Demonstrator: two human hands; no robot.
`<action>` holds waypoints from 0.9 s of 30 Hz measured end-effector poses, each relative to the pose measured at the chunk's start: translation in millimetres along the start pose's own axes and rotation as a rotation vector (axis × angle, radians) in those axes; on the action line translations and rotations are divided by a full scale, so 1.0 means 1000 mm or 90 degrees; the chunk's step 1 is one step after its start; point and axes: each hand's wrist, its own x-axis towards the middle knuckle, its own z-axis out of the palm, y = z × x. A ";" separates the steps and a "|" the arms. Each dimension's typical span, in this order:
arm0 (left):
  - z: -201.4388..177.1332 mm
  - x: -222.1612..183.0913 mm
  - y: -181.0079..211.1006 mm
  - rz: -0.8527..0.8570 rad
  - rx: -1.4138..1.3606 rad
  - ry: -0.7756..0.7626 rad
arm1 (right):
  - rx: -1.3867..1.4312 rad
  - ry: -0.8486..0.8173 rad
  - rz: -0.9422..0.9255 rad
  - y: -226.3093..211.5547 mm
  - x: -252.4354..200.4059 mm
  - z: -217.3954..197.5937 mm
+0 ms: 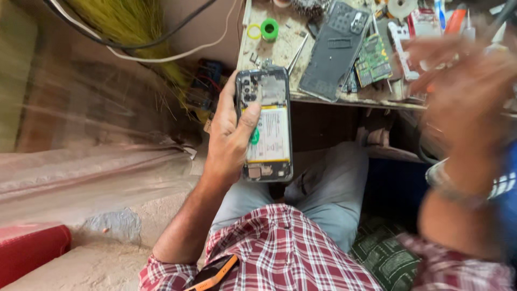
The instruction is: The person disassembles a smartphone, removes the back cover, and uses a screwdriver to unscrew internal components. They handle the battery and camera module, placing screws on the workbench.
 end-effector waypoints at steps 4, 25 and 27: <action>-0.003 -0.010 0.000 0.037 0.090 0.031 | 0.515 -0.303 0.300 -0.054 -0.095 0.101; -0.027 -0.138 -0.031 -0.188 -0.226 0.041 | 0.894 -0.309 0.454 -0.071 -0.242 0.165; -0.027 -0.146 -0.035 -0.247 -0.363 0.012 | 0.896 -0.312 0.458 -0.070 -0.249 0.168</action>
